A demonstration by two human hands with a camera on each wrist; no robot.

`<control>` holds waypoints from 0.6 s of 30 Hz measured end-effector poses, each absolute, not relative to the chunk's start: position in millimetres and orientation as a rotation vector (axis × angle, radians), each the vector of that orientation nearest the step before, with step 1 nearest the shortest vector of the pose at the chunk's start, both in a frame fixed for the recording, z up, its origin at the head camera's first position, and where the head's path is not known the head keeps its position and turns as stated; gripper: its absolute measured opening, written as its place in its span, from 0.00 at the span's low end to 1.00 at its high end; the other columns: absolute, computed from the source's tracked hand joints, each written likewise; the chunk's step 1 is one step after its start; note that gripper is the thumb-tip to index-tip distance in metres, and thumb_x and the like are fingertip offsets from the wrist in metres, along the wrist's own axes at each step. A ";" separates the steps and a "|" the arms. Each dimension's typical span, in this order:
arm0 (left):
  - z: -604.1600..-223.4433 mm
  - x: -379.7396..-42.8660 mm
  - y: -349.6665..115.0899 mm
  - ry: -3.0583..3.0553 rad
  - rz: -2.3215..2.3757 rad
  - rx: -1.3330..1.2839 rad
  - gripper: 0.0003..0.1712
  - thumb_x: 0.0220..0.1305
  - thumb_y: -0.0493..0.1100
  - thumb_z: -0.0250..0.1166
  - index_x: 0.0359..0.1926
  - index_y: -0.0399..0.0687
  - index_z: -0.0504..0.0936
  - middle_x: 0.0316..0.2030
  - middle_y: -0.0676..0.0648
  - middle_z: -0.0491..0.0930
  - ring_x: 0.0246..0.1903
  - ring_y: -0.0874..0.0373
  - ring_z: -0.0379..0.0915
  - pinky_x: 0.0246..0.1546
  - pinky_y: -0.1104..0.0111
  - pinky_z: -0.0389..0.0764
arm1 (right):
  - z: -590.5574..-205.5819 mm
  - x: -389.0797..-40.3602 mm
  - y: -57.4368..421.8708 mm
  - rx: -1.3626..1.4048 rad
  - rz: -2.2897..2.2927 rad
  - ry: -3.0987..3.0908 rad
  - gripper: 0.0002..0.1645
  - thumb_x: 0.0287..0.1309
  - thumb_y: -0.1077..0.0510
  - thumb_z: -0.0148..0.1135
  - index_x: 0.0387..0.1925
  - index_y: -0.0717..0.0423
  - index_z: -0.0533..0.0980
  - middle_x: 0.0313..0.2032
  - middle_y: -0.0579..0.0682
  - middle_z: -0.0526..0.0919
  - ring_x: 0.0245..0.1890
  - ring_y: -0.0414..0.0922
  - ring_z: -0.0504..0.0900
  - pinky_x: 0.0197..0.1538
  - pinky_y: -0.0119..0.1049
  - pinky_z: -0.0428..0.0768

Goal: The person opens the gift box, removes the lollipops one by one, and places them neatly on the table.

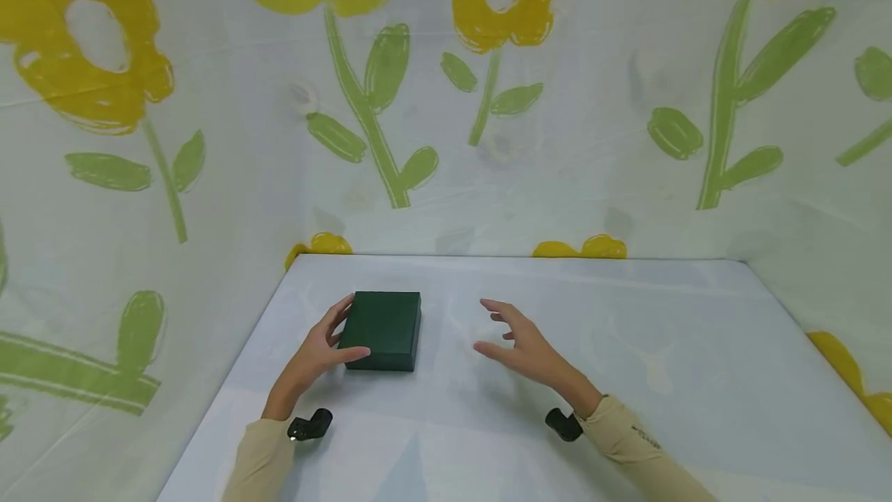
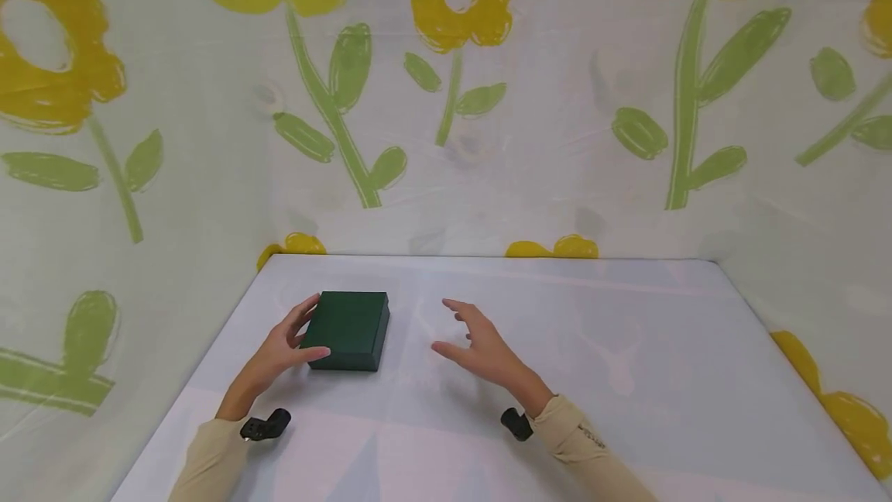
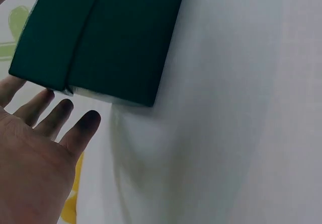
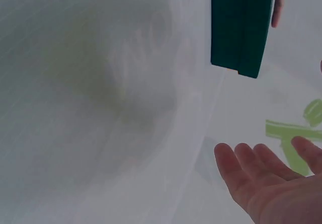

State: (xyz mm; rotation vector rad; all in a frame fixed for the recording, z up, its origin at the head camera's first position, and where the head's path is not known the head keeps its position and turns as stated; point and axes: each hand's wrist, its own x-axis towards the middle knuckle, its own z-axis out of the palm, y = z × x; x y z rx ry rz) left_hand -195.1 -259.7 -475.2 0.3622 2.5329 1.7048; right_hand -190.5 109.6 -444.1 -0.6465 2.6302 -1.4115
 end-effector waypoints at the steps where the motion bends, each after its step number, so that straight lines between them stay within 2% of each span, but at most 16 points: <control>1: -474.9 -196.5 -258.7 2.524 1.705 0.345 0.53 0.52 0.45 0.72 0.73 0.56 0.50 0.72 0.45 0.48 0.70 0.43 0.42 0.64 0.43 0.51 | -444.2 -193.1 104.9 -0.657 -1.422 2.612 0.43 0.55 0.46 0.66 0.69 0.49 0.59 0.66 0.52 0.64 0.62 0.53 0.67 0.56 0.51 0.73; 11: -481.6 -199.5 -260.7 2.456 1.677 0.233 0.56 0.50 0.45 0.73 0.74 0.61 0.48 0.73 0.44 0.42 0.71 0.39 0.36 0.65 0.45 0.48 | -454.0 -210.7 51.9 -0.717 -1.451 2.438 0.44 0.55 0.48 0.66 0.70 0.49 0.57 0.67 0.54 0.61 0.63 0.53 0.65 0.57 0.52 0.72; 18: -474.9 -202.0 -261.1 2.374 1.657 0.259 0.59 0.49 0.45 0.74 0.74 0.63 0.45 0.73 0.41 0.40 0.71 0.39 0.35 0.65 0.44 0.51 | -464.6 -218.8 20.5 -0.720 -1.442 2.373 0.57 0.46 0.43 0.72 0.72 0.48 0.52 0.70 0.48 0.57 0.65 0.51 0.63 0.59 0.47 0.71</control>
